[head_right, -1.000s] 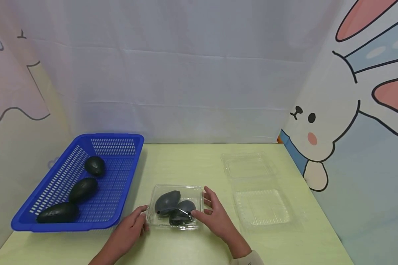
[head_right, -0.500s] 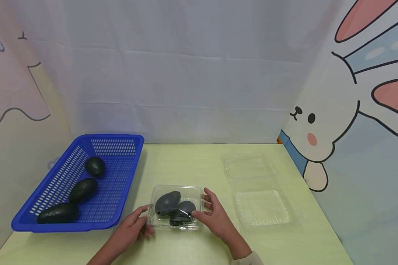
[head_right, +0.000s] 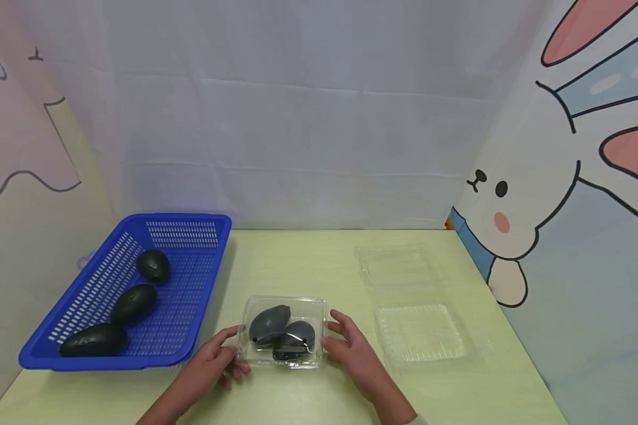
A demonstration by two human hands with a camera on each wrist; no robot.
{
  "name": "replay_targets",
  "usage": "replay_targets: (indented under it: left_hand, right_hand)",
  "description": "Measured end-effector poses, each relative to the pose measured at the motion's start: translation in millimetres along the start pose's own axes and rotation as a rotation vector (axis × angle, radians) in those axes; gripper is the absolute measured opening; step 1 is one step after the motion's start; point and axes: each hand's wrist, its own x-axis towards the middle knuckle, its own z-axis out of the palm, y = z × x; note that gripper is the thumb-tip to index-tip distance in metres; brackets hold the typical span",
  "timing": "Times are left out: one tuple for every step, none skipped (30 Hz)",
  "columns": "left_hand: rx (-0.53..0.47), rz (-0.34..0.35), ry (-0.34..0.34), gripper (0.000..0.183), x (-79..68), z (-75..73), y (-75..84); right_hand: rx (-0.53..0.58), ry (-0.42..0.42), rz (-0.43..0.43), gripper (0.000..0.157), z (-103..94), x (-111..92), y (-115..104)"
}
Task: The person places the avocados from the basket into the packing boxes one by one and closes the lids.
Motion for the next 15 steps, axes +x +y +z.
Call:
replay_targets:
  left_hand:
    - [0.001, -0.002, 0.0, 0.053, 0.1, 0.0, 0.2]
    - [0.001, -0.002, -0.001, 0.053, 0.1, 0.2, 0.6]
    - [0.001, -0.003, -0.001, 0.054, 0.0, 0.3, 1.2]
    - [0.001, -0.003, -0.001, 0.054, 0.0, 0.5, 1.8]
    - [0.0, -0.005, -0.002, 0.055, -0.2, 0.6, 2.4]
    - [0.001, -0.008, -0.001, 0.056, -0.3, 0.8, 3.0]
    - [0.001, -0.01, -0.001, 0.056, -0.5, 0.9, 3.5]
    - [0.001, -0.012, -0.001, 0.057, -0.6, 0.9, 3.9]
    - [0.003, -0.014, -0.001, 0.058, -0.7, 1.0, 4.1]
    - [0.005, -0.016, 0.0, 0.058, -0.8, 0.9, 4.3]
    - [0.008, -0.018, 0.0, 0.059, -0.9, 0.9, 4.5]
    - [0.011, -0.019, 0.0, 0.059, -0.9, 0.8, 4.5]
    - [0.011, -0.02, -0.001, 0.059, -0.8, 0.8, 4.5]
    - [0.012, -0.02, -0.003, 0.06, -0.7, 0.7, 4.4]
    - [0.013, -0.02, -0.003, 0.06, -0.6, 0.7, 4.3]
  right_hand:
    - [0.018, -0.002, 0.008, 0.067, -0.4, -1.7, -0.6]
    - [0.035, -0.007, 0.017, 0.067, -0.7, -3.3, -1.3]
    - [0.051, -0.01, 0.03, 0.067, -1.0, -4.6, -1.8]
    - [0.069, -0.016, 0.04, 0.067, -1.2, -5.7, -2.1]
    - [0.084, -0.017, 0.054, 0.067, -1.3, -6.6, -2.0]
    - [0.096, -0.019, 0.066, 0.068, -1.4, -7.2, -1.8]
    - [0.108, -0.021, 0.076, 0.068, -1.6, -7.5, -1.2]
    - [0.114, -0.023, 0.086, 0.069, -1.7, -7.9, -0.6]
    - [0.118, -0.022, 0.096, 0.068, -1.7, -8.2, -0.1]
    - [0.119, -0.023, 0.106, 0.068, -1.7, -8.2, 0.6]
    - [0.121, -0.023, 0.115, 0.068, -1.8, -8.3, 1.2]
    - [0.121, -0.029, 0.12, 0.068, -2.1, -8.4, 1.6]
    - [0.12, -0.033, 0.124, 0.068, -2.3, -8.4, 2.1]
    - [0.118, -0.041, 0.127, 0.068, -2.6, -8.6, 2.3]
    - [0.114, -0.05, 0.127, 0.067, -2.9, -8.8, 2.4]
